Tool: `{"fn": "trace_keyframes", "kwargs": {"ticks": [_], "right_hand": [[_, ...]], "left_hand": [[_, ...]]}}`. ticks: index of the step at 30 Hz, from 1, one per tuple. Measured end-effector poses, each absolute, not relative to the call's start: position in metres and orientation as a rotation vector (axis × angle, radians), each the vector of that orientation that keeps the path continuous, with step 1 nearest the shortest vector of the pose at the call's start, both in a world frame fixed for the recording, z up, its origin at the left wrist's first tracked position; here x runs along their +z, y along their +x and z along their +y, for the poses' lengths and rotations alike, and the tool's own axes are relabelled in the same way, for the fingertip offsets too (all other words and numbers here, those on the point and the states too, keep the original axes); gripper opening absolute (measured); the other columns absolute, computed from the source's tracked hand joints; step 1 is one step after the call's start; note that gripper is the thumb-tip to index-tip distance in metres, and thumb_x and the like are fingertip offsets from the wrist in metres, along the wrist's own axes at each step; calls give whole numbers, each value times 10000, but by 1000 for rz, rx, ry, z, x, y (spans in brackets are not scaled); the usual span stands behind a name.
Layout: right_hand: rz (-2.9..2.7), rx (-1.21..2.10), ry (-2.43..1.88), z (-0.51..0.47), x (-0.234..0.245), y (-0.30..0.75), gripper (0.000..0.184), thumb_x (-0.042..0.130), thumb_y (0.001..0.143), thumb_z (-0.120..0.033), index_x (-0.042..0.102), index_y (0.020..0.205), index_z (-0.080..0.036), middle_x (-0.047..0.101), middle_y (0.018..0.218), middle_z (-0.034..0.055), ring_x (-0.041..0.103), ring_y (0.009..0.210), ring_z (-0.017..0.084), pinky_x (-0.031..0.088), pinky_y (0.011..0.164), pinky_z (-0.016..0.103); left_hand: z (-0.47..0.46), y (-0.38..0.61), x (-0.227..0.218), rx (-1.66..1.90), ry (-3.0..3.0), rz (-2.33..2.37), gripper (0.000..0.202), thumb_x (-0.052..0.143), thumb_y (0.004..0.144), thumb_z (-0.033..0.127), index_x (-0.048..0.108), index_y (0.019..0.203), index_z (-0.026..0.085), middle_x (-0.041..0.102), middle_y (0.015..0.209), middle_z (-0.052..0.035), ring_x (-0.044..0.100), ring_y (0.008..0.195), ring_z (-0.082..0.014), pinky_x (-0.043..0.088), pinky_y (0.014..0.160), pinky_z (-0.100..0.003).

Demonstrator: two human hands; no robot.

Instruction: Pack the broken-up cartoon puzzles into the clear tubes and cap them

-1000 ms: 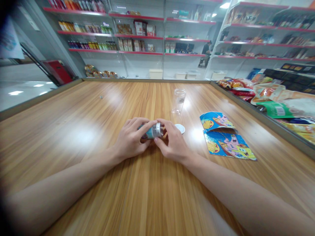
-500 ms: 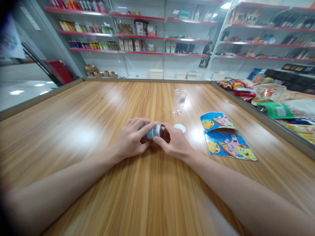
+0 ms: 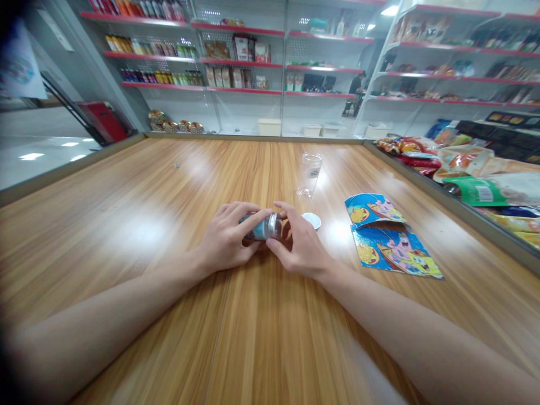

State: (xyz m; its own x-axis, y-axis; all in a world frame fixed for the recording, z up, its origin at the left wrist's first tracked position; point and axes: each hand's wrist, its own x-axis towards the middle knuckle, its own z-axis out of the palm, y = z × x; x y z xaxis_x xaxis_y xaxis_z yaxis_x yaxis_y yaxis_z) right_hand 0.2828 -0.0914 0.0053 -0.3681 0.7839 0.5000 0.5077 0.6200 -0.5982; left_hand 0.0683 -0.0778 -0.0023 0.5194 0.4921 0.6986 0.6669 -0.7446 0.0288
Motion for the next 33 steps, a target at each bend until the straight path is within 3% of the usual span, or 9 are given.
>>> {"fn": "trace_keyframes", "kwargs": {"ticks": [4, 9, 12, 17, 21, 25, 30, 33], "right_hand": [[-2075, 435, -1125, -91, 5, 284, 340, 625, 905, -411, 621, 1144, -168, 637, 756, 20, 555, 601, 138, 445, 556, 282], [-2041, 369, -995, -92, 4, 284, 472, 646, 872, -355, 530, 1297, -186, 654, 1107, 96, 616, 742, 160, 492, 598, 291], [-2070, 370, -1075, -93, 5, 283, 308, 594, 921, -378, 614, 1154, -178, 666, 858, 45, 583, 636, 139, 473, 572, 282], [-2092, 375, -1009, -93, 7, 284, 430, 629, 877, -332, 522, 1269, -187, 662, 1046, 79, 595, 655, 136, 480, 566, 285], [-2146, 341, -1106, -94, 5, 283, 397, 638, 888, -379, 555, 1216, -171, 656, 801, 25, 563, 584, 137, 462, 558, 294], [-2059, 190, -1095, -93, 6, 283, 430, 618, 905, -382, 544, 1288, -200, 624, 838, 26, 532, 629, 149, 449, 594, 310], [-1554, 45, -1166, -64, -4, 300, 346, 611, 878, -318, 540, 1192, -189, 567, 944, 43, 552, 803, 174, 483, 735, 339], [-1396, 170, -1356, -33, -14, 319, 472, 679, 800, -364, 517, 1196, -167, 594, 1037, 76, 576, 876, 197, 508, 794, 379]], "left_hand": [[-78, 68, -3, -1015, -2536, -968, 595, 641, 786, 236, 544, 1373, 227, 611, 1225, -95, 560, 1114, -277, 424, 915, -417], [-78, 69, -3, -1027, -2519, -962, 585, 630, 793, 237, 544, 1372, 227, 618, 1223, -106, 563, 1104, -280, 425, 899, -417], [-79, 69, -3, -1010, -2537, -947, 604, 641, 781, 229, 541, 1377, 237, 624, 1213, -102, 566, 1100, -279, 423, 898, -416], [-78, 68, -2, -1050, -2534, -960, 588, 632, 792, 235, 544, 1373, 224, 619, 1213, -96, 569, 1099, -270, 426, 901, -414], [-79, 66, -1, -1036, -2584, -969, 578, 636, 785, 217, 553, 1356, 238, 622, 1211, -78, 572, 1113, -266, 429, 907, -415], [-72, 64, -2, -1198, -2552, -1029, 544, 659, 837, 267, 527, 1363, 235, 609, 1224, -92, 561, 1141, -269, 441, 969, -431], [-38, 48, -13, -1633, -2229, -1368, 615, 671, 841, 242, 401, 1387, 159, 543, 1326, -153, 535, 1229, -275, 446, 1046, -454], [-18, 34, -22, -1659, -2144, -1897, 554, 690, 828, 287, 428, 1291, 133, 642, 1133, -143, 659, 988, -262, 536, 880, -426]]}}
